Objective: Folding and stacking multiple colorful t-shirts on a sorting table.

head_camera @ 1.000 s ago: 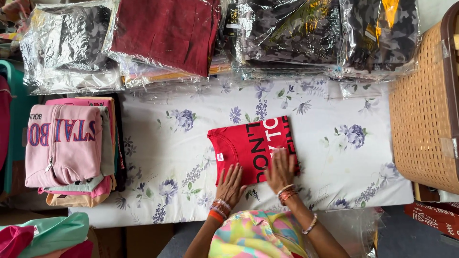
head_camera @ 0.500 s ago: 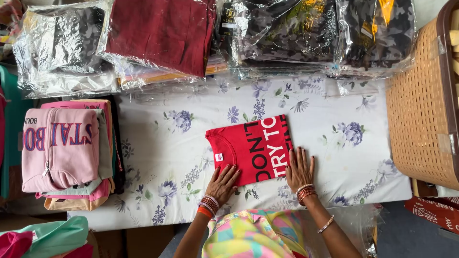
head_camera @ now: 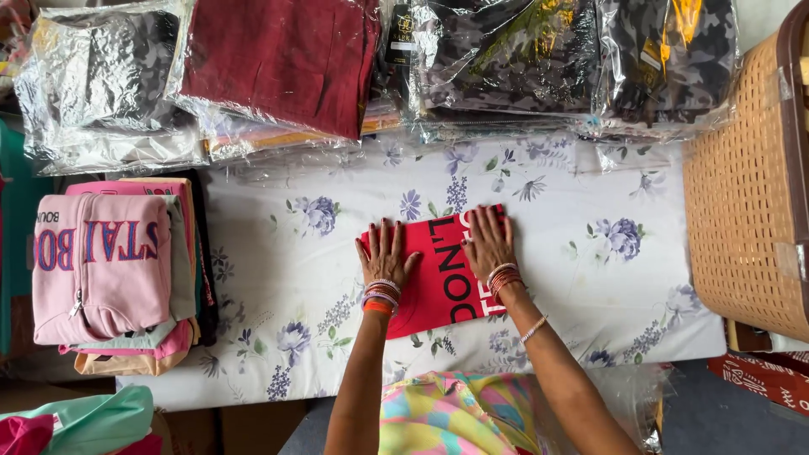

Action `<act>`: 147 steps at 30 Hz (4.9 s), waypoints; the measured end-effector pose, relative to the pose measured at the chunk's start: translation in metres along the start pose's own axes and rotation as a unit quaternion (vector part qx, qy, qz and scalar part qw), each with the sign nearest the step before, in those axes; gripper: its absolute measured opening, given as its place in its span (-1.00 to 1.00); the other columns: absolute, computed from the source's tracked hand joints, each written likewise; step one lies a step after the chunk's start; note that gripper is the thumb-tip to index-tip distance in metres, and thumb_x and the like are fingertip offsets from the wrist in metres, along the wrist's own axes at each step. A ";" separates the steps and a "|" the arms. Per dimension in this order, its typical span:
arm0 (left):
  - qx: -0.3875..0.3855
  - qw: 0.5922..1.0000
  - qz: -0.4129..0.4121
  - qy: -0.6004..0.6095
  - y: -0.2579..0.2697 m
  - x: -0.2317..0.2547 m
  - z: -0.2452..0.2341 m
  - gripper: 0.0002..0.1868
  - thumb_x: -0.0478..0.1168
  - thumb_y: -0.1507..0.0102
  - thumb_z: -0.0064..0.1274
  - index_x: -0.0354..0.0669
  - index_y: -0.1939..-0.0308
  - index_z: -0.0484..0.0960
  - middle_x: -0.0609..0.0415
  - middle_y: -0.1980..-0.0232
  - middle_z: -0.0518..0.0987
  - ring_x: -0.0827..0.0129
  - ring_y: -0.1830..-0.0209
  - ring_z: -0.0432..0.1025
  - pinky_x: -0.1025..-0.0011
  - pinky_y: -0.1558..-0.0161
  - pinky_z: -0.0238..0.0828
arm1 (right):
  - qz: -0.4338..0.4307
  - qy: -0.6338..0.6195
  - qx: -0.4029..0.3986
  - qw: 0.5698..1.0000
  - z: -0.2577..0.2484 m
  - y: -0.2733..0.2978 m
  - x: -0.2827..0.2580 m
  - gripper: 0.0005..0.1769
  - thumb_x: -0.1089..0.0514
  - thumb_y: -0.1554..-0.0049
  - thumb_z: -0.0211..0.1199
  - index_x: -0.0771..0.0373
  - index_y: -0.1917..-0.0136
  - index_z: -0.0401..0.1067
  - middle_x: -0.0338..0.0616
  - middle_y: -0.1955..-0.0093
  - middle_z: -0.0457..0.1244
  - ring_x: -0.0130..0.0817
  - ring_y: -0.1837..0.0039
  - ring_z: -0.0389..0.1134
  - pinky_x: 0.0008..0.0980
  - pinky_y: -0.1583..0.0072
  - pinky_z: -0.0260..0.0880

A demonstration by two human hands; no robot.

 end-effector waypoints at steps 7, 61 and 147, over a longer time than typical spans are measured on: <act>0.016 1.000 0.003 -0.004 -0.009 -0.008 0.028 -0.11 0.46 -0.32 -0.39 0.20 -0.62 -0.06 0.04 -0.69 -0.16 -0.04 -0.67 -0.33 -0.24 -0.50 -0.56 | 0.105 0.023 -0.005 0.994 -0.009 -0.004 0.010 -0.15 -0.24 -0.28 -0.10 0.17 -0.68 -0.15 -0.05 -0.73 -0.23 -0.08 -0.72 -0.32 0.21 -0.58 -0.49; -0.335 0.174 0.014 0.926 0.077 0.084 0.151 -0.15 0.37 -0.34 -0.24 -0.17 -0.48 0.24 -0.19 -0.42 0.39 -0.05 -0.34 0.37 0.05 -0.30 0.36 | 0.281 -0.778 -0.108 0.552 -0.070 0.058 -0.039 -0.61 0.01 -0.22 0.27 0.25 -0.23 0.43 -0.23 0.06 0.42 -0.49 0.14 0.45 -0.43 0.14 0.48; 0.251 0.781 0.101 0.563 0.345 -0.322 -0.146 -0.70 -0.22 -0.24 0.03 -0.24 -0.03 0.56 0.05 -0.05 0.60 0.23 -0.04 0.48 0.27 -0.08 0.46 | -0.015 -0.389 -0.232 0.891 0.042 0.135 -0.236 -0.50 0.09 -0.28 0.04 0.04 -0.48 0.26 -0.11 -0.33 0.31 -0.20 -0.39 0.31 -0.17 -0.40 0.29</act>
Point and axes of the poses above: each hand's wrist, its own y-axis away from the middle knuckle, its own z-axis out of the palm, x = y × z, the point moved 6 cm from there along -y, towards the middle knuckle
